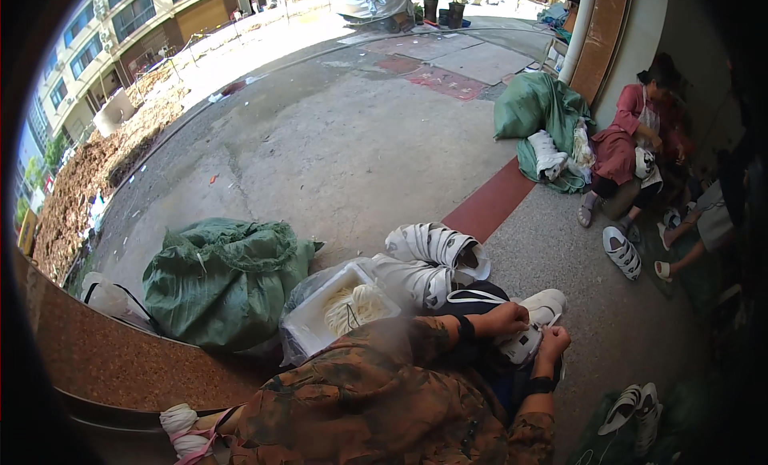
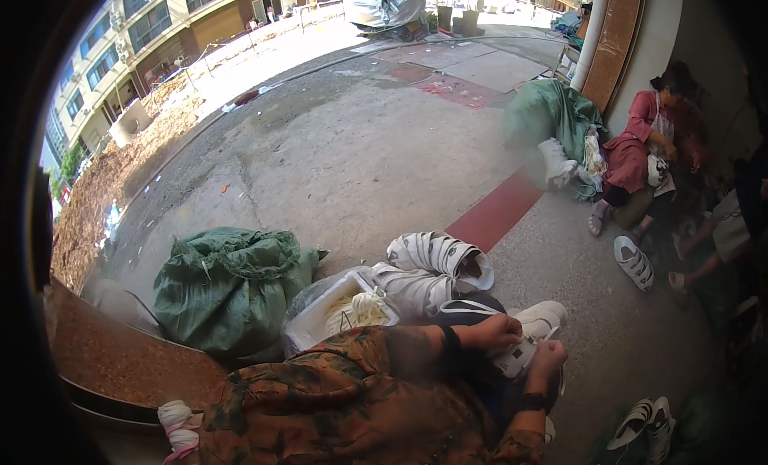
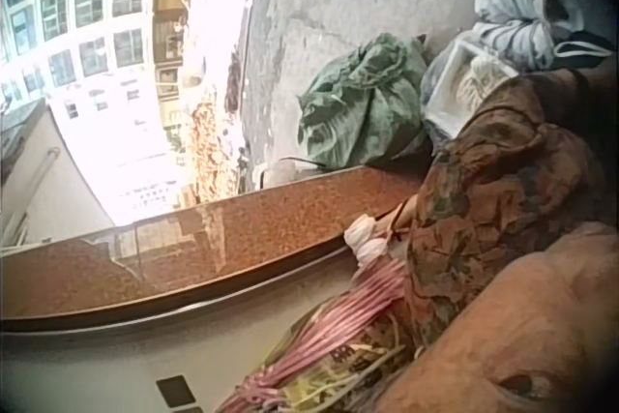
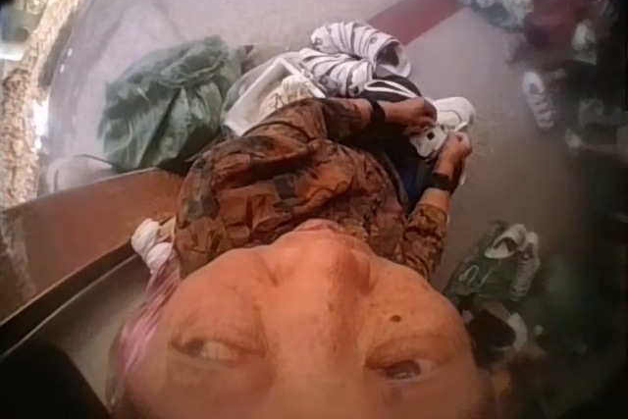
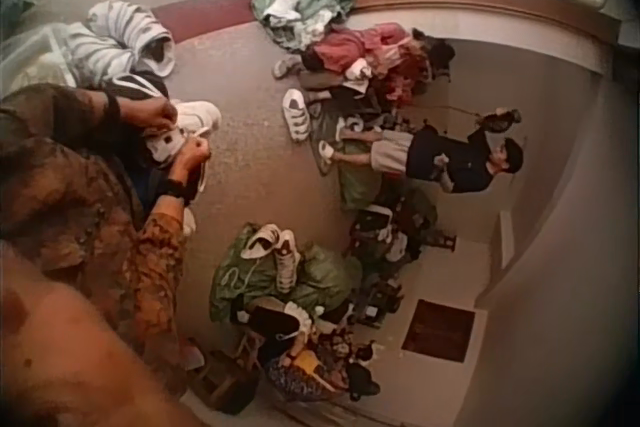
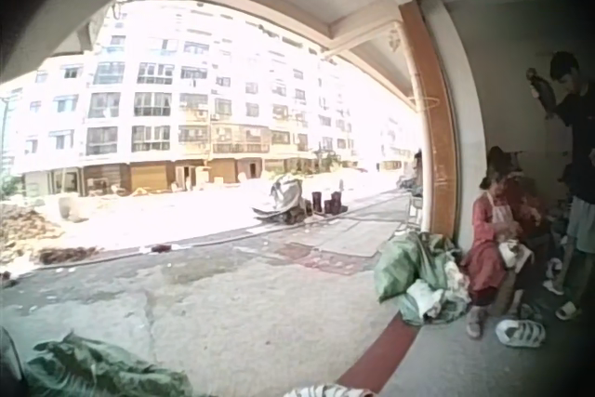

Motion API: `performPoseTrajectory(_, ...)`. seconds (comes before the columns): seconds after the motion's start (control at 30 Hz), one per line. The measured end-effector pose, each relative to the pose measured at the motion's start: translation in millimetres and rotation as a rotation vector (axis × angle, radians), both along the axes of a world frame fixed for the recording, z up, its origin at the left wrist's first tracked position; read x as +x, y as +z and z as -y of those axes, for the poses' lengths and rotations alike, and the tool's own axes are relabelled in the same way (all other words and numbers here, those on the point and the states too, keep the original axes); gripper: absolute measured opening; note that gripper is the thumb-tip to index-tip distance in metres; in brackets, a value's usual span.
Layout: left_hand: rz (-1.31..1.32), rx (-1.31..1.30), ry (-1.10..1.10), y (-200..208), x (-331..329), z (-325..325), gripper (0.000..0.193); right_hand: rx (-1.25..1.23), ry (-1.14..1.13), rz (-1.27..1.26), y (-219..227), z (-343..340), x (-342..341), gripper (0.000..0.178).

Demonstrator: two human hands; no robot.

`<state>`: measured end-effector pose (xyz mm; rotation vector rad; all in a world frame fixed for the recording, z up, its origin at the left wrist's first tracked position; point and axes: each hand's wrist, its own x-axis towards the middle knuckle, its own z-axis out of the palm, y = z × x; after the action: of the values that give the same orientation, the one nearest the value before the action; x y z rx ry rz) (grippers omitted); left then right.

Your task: The person sits on the floor and laces a white sneaker by hand, threading the laces through the eyelets and pulling them tight. They handle the laces and the shoe repeatedly, adjusting the fit and securing the laces.

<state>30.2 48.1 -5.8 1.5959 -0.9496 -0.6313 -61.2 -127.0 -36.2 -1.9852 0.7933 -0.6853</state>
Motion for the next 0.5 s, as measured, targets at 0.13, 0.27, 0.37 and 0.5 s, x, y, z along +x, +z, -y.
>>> performPoseTrajectory(0.13,-0.029,-0.006,0.053,14.5,-14.6,6.5,0.013,-0.206,0.009,-0.017,2.9,-14.2,-5.5,0.016)
performPoseTrajectory(0.27,0.070,-0.031,0.039,8.6,-18.5,17.9,0.012,-0.560,0.120,-0.248,12.8,-25.5,-15.3,0.007)
performPoseTrajectory(0.37,0.264,-0.080,0.049,-18.1,-16.9,25.3,0.014,-0.579,0.236,-0.411,44.8,-44.8,-23.1,0.011)
performPoseTrajectory(0.5,0.513,0.085,-0.023,-6.0,-25.2,36.0,0.016,-0.583,0.303,-0.455,33.0,-28.3,-27.7,0.016)
